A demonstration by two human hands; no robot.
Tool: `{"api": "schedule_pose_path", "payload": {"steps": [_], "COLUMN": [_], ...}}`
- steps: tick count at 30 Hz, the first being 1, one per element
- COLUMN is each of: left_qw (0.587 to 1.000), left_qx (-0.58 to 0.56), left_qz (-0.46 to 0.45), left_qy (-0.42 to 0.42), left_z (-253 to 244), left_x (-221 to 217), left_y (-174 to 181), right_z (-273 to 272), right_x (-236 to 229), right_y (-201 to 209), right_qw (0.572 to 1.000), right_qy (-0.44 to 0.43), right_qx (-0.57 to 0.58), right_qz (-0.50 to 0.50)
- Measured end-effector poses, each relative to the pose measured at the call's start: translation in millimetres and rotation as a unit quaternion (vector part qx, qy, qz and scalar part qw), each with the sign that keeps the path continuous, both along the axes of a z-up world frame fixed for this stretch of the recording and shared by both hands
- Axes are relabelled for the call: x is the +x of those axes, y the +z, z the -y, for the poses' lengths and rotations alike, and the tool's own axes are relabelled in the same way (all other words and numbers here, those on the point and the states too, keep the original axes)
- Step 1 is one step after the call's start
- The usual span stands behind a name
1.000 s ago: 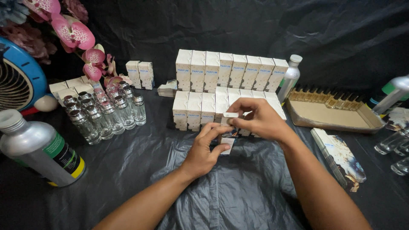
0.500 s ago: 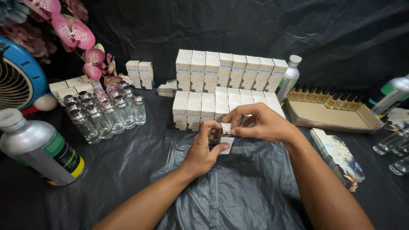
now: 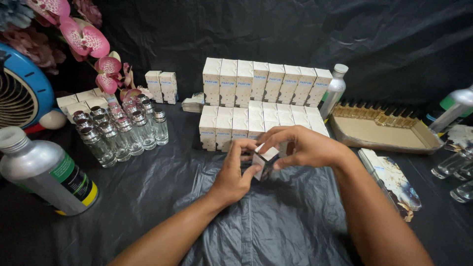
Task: Assembling perfume boxes by folding cardboard and inserting small perfume bottles.
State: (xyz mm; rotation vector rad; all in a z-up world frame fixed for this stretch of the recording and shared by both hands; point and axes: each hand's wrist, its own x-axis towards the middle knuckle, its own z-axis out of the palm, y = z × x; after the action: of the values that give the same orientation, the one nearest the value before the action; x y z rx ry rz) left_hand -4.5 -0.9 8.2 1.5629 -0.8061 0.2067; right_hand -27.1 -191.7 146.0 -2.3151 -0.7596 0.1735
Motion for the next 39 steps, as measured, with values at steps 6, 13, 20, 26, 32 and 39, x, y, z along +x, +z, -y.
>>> {"api": "schedule_pose_path", "payload": {"steps": [6,13,20,26,32,39], "left_qw": [0.997,0.998,0.996,0.992,0.965,0.916], "left_qx": [0.037,0.046,0.042,-0.02,0.002,0.154], "left_qz": [0.062,0.05,0.071,0.102,0.21,0.294], "left_qy": [0.01,0.004,0.028,0.076,0.157,0.223], "left_z": [-2.6,0.7,-0.8,-0.2,-7.2,-6.4], "left_x": [-0.4,-2.7,-10.4,-11.4,9.8,57.5], "left_y": [-3.4,-3.1,9.0,17.3,54.1,113.7], "right_z": [6.7,2.0,1.0,8.2,11.6,3.3], "right_x": [2.7,-2.2,-6.5,-6.7,2.1,49.0], "right_y": [0.3,10.0,8.1,12.1,35.0,44.3], "right_qw": [0.994,0.984,0.993,0.995,0.972,0.943], "right_qy": [-0.03,-0.046,-0.069,-0.067,-0.094,-0.1], "right_qx": [-0.102,-0.165,-0.096,-0.01,0.043,-0.001], "right_qz": [0.027,0.041,0.001,0.069,0.21,0.317]}}
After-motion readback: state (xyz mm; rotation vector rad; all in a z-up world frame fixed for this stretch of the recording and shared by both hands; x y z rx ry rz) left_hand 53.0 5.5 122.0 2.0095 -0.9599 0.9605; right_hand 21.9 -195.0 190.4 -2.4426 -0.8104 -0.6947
